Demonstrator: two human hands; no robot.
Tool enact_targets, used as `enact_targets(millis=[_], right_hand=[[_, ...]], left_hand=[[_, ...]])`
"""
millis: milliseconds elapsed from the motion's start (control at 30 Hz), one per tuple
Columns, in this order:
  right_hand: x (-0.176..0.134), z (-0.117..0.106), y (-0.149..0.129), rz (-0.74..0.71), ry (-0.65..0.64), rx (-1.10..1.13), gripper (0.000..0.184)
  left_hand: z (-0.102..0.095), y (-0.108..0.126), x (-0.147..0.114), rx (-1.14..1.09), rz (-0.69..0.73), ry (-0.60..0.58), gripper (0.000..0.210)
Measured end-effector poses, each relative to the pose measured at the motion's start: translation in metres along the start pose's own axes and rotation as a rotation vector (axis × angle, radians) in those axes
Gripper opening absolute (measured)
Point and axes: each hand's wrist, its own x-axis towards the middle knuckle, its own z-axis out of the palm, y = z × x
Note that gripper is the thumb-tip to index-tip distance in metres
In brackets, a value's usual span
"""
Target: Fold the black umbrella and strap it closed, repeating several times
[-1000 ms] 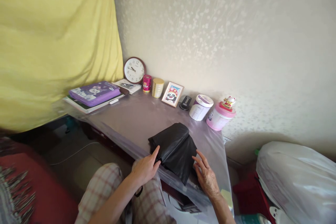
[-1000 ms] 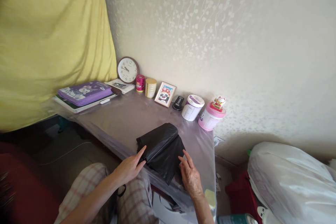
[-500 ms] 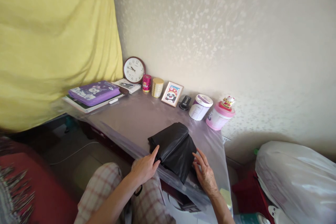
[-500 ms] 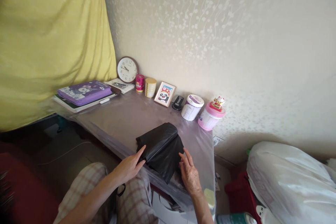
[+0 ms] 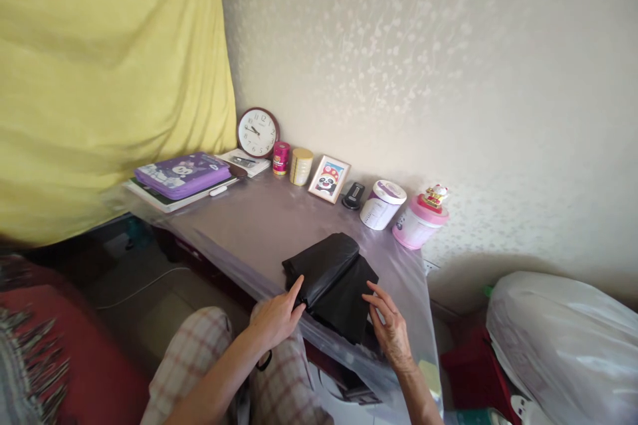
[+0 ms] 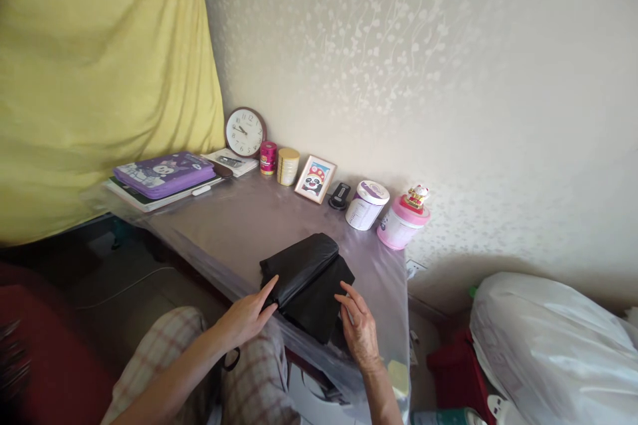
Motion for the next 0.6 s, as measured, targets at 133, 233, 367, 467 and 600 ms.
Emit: enact_targets(millis=[133,233,367,467,600], right_hand=[[0.014,-0.001,-0.006,-0.032,-0.033,0.063,0.023],[0.031,-0.001,-0.011,-0.068,-0.004,0.091,0.022],[0.060,-0.001,-0.023,-0.108,0.050,0.105,0.020],[0.082,0.006,-0.031,-0.129,0.077,0.102,0.019],[0.104,0.024,-0.036,-0.175,0.051,0.082,0.022]], left_hand=[[0.000,0.000,0.000,0.002,-0.010,0.007,0.058],[-0.002,-0.001,0.001,0.006,-0.024,0.006,0.059],[-0.009,-0.001,-0.001,0.008,-0.015,0.004,0.058],[-0.012,0.002,-0.004,0.019,0.004,-0.007,0.059],[-0.010,0.006,-0.005,0.038,0.028,-0.041,0.060]])
